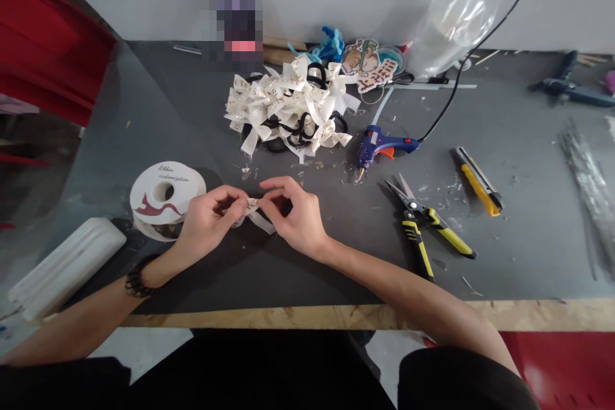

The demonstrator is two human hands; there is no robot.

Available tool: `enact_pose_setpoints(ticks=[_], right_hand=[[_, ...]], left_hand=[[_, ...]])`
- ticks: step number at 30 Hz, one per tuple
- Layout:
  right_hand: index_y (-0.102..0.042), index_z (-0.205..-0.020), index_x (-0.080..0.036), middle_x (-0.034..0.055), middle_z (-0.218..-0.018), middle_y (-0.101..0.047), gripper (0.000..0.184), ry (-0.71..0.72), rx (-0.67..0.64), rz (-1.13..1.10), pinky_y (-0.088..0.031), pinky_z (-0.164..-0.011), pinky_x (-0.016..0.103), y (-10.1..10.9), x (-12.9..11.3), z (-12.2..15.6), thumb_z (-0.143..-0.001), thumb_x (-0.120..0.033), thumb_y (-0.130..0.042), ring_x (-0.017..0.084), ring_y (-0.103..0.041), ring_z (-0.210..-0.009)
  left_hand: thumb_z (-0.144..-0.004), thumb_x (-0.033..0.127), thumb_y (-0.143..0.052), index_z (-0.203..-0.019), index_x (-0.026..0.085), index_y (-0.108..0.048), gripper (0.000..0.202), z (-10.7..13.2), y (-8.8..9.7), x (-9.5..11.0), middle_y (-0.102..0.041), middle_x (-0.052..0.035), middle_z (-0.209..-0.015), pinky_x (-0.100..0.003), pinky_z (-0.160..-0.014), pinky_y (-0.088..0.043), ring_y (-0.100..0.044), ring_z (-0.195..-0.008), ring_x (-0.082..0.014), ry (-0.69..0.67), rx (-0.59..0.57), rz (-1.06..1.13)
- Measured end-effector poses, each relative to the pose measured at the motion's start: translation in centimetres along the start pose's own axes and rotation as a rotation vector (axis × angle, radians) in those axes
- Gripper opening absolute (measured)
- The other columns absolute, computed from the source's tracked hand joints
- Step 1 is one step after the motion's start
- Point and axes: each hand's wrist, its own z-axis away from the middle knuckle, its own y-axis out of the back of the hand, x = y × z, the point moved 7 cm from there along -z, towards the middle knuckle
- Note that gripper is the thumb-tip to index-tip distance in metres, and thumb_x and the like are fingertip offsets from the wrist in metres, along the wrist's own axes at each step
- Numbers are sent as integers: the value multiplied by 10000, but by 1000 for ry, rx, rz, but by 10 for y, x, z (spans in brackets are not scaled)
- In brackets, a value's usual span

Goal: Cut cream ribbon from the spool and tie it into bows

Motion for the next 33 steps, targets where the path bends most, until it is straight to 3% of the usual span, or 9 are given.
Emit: enact_pose_setpoints(ticks=[5, 9, 12, 15, 21, 27, 33], right_hand=[[-664, -1220, -237, -9, -915, -801, 248, 13, -58, -86, -568, -812, 304, -1, -2, -2, -979, -282, -702, 150, -743, -815], [-648, -1270, -245, -10, -943, -806, 331, 7, -126, -127, -562, -787, 302, -4, -1, -1, -971, -348, -742, 147, -731, -803], [-653, -1256, -261, -20, -925, -816, 402, 6, -111, -98, -554, -783, 319, -3, 0, 0, -911, -378, -824, 149, -707, -748], [-662, -1236, -277, -20, -918, -818, 346, 11, -78, -47, -548, -801, 345, -2, 2, 0, -928, -340, -806, 163, -717, -757], [-670, -1214, -277, -12, -901, -823, 314, 33, -109, -22, -527, -857, 392, -4, 2, -1, -947, -372, -805, 185, -719, -772], [-664, -1204, -281, -14, -890, -821, 378, -53, -63, -85, -532, -778, 365, -3, 10, -1, -897, -395, -854, 180, -705, -746], [-654, -1199, -272, -18, -880, -798, 357, -18, -95, -123, -513, -743, 349, -4, 8, -2, -915, -397, -831, 154, -642, -689]], left_hand=[[-911, 315, -770, -927, 184, -710, 145, 0, -2, 6, -761, -40, -882, -228, -697, -582, -723, -754, -148, -38, 5, 31], [-900, 260, -761, -903, 189, -690, 100, 4, -1, 14, -753, -22, -835, -228, -666, -580, -719, -696, -136, -116, 27, -32], [-891, 233, -764, -915, 190, -694, 86, 8, 2, 20, -765, -21, -843, -229, -661, -582, -722, -689, -133, -189, 76, -105], [-877, 183, -749, -929, 195, -702, 71, 11, 1, 23, -784, -26, -916, -235, -712, -596, -744, -762, -142, -249, 74, -160], [-884, 159, -722, -918, 190, -673, 68, 10, 3, 21, -780, -15, -906, -220, -673, -582, -738, -720, -127, -225, 82, -84], [-884, 153, -715, -891, 189, -642, 82, 8, 4, 21, -717, 3, -842, -222, -622, -538, -678, -664, -108, -237, 105, -91], [-887, 148, -720, -917, 192, -636, 99, 9, 3, 24, -704, 13, -831, -223, -620, -518, -648, -639, -94, -301, 105, -180]])
